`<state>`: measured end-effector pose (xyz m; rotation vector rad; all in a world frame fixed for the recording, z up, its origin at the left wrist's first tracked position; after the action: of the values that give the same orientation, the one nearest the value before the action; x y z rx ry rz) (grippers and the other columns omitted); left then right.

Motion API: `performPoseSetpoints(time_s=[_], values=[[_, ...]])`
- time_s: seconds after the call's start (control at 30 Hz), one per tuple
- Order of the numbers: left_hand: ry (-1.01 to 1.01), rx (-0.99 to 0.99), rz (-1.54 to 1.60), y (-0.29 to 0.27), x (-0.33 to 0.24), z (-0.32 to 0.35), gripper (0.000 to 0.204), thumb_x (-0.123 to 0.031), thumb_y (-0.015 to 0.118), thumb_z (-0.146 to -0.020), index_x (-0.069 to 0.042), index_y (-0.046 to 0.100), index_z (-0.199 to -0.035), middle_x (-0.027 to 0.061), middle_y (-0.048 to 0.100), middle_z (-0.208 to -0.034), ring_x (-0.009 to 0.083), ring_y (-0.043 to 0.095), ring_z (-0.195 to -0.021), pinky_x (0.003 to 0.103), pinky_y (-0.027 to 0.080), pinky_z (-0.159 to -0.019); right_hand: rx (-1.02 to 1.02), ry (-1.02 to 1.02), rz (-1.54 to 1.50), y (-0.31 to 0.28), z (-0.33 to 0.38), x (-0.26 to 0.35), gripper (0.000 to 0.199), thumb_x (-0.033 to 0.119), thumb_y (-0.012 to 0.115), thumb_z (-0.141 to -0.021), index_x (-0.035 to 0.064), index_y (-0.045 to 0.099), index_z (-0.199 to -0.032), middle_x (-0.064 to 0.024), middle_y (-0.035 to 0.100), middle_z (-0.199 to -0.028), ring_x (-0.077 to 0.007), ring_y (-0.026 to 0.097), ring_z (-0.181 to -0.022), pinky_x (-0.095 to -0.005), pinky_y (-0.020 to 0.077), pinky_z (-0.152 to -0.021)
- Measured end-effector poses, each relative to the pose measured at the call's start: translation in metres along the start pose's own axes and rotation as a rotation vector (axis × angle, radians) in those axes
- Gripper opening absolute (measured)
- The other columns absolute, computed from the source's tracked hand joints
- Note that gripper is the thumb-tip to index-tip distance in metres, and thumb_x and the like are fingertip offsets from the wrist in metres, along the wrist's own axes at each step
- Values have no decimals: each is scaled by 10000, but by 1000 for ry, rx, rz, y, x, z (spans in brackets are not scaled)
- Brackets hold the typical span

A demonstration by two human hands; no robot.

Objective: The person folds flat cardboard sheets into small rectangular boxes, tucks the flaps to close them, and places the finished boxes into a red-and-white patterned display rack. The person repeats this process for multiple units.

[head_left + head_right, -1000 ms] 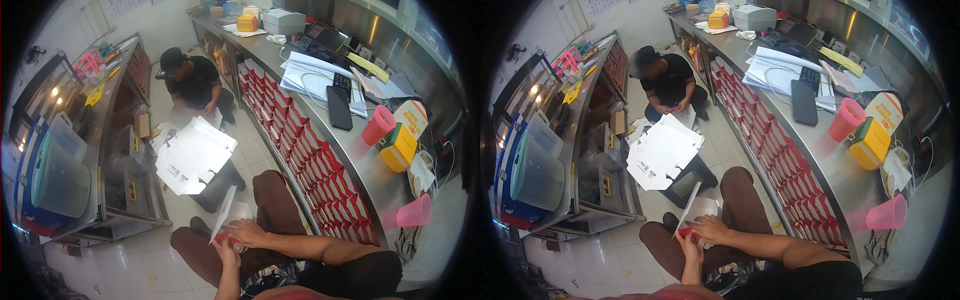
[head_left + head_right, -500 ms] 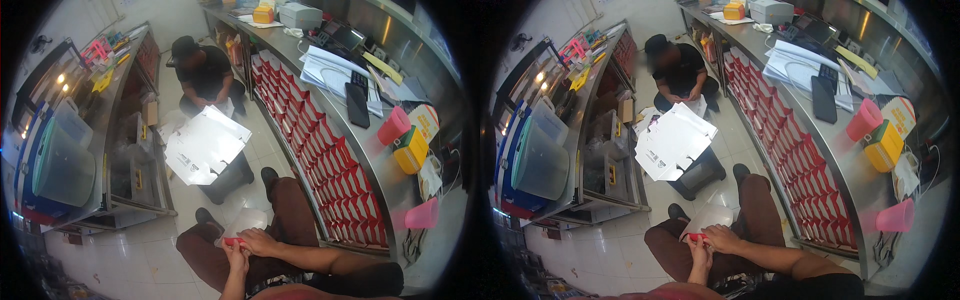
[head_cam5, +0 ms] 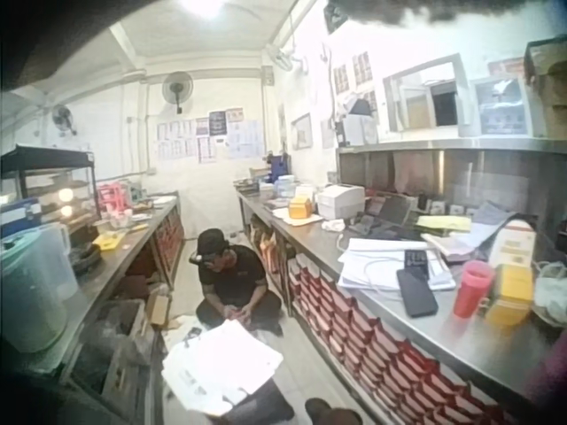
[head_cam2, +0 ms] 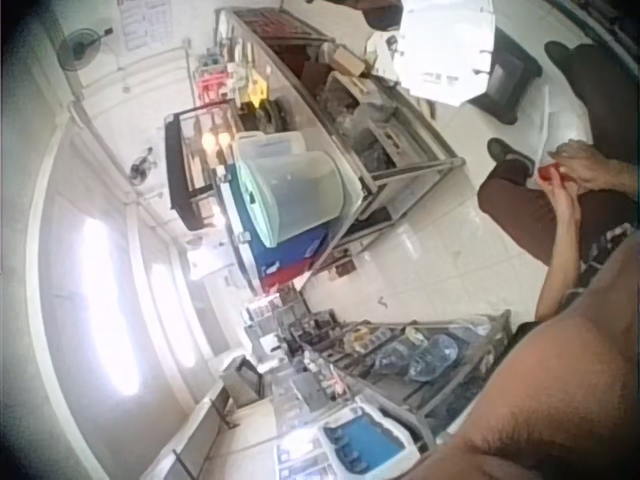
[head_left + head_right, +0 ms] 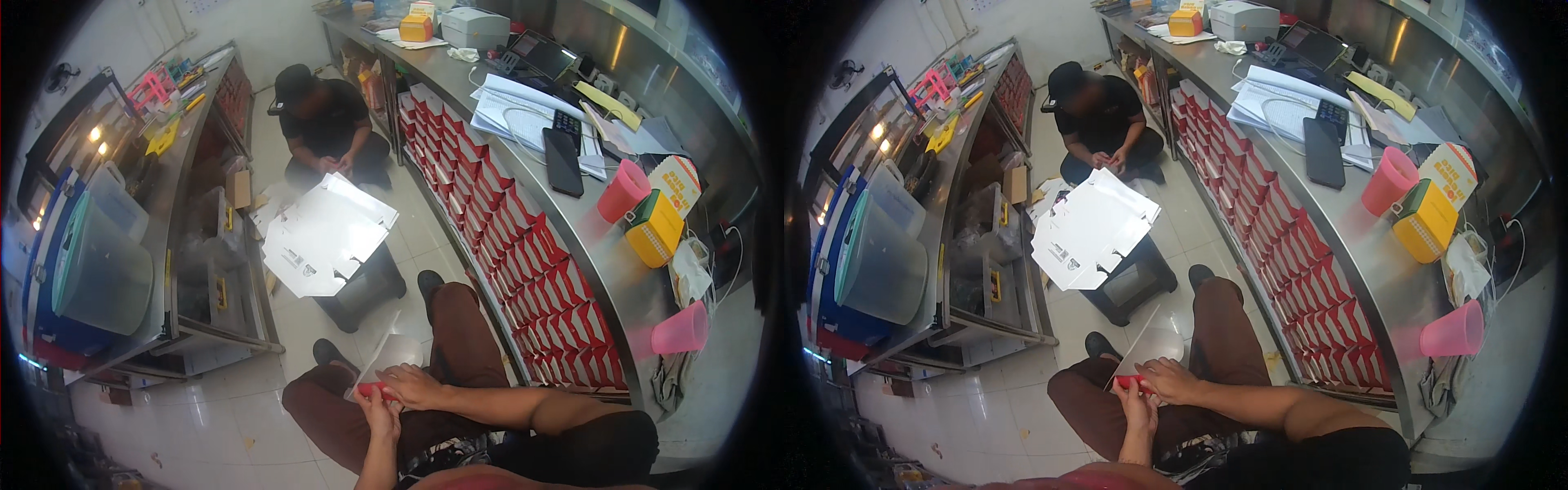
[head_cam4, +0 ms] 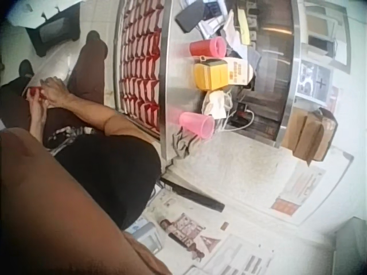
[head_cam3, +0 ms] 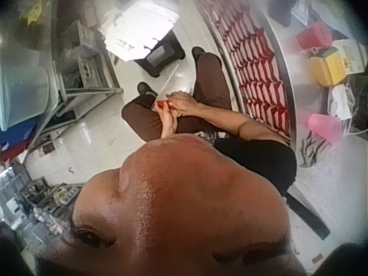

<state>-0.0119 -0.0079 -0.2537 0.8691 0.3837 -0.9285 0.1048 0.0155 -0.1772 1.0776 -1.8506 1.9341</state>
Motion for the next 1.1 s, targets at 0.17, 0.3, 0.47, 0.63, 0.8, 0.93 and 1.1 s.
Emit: performPoseSetpoints(time_s=[0.17, 0.3, 0.47, 0.63, 0.8, 0.93, 1.1], values=[[78, -67, -7, -18, -3, -9, 649, -280, 592, -1074, -271, 184, -1578, 109, 450, -1469, 282, 558, -1280, 561, 598, -814, -15, -127, -156, -3, -3, 19, 618, 325, 643, -1000, -6, 490, -1499, -209, 582, -1400, -405, 598, -1164, -517, 470, -1007], [10, -23, -40, 7, -30, 9, 603, -235, 579, -1043, -225, 232, -1536, 133, 483, -1442, 343, 629, -1200, 557, 658, -694, -417, 150, -276, -51, -13, -33, 733, 197, 771, -898, -28, 454, -1519, -254, 522, -1515, -439, 520, -1361, -507, 382, -1166], [-84, 216, -122, 19, -51, -5, 595, -185, 587, -980, -207, 326, -1513, 152, 626, -1266, 320, 747, -906, 457, 656, -515, -444, 501, -687, -94, -8, -133, 913, 217, 707, -983, 55, 135, -1676, -208, 403, -1574, -295, 457, -1390, -424, 443, -1111], [-302, 447, -259, 43, -46, -3, 673, -210, 589, -973, -107, 299, -1571, 173, 614, -1313, 288, 749, -906, 398, 665, -596, -198, 560, -1245, -75, -26, -138, 625, 138, 716, -976, -37, 438, -1509, -172, 692, -1267, -195, 688, -1095, -347, 547, -972], [-110, 125, -63, 3, -35, -46, 590, -365, 522, -1060, -35, 415, -1537, 169, 583, -1446, 308, 632, -1261, 450, 541, -1055, -537, 525, -1347, -67, -29, -133, 388, 109, 712, -974, -54, 609, -1310, -130, 725, -1085, -183, 720, -943, -336, 592, -836], [73, 38, 271, -15, -56, -65, 693, -576, 303, -1109, -42, 452, -1523, 174, 566, -1485, 324, 552, -1367, 481, 456, -1141, -358, 699, -1287, -32, -32, -147, 412, 157, 681, -1007, -56, 569, -1342, -122, 708, -1116, -195, 723, -924, -335, 599, -805], [140, -132, 267, -48, -58, -85, 767, -633, 244, -1103, 2, 489, -1455, 194, 587, -1455, 343, 554, -1352, 477, 442, -1154, -287, 748, -1678, -1, -35, -175, 659, 534, 497, -1088, -10, 491, -1459, -205, 653, -1324, -287, 672, -1137, -391, 539, -992]])
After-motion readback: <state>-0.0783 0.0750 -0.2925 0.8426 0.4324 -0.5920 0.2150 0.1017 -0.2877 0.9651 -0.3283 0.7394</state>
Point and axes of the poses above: each hand's wrist, its own z-axis away from the middle knuckle, its own y-axis out of the palm, x = y × z, the point moved 9 cm from there along -z, towards the middle knuckle
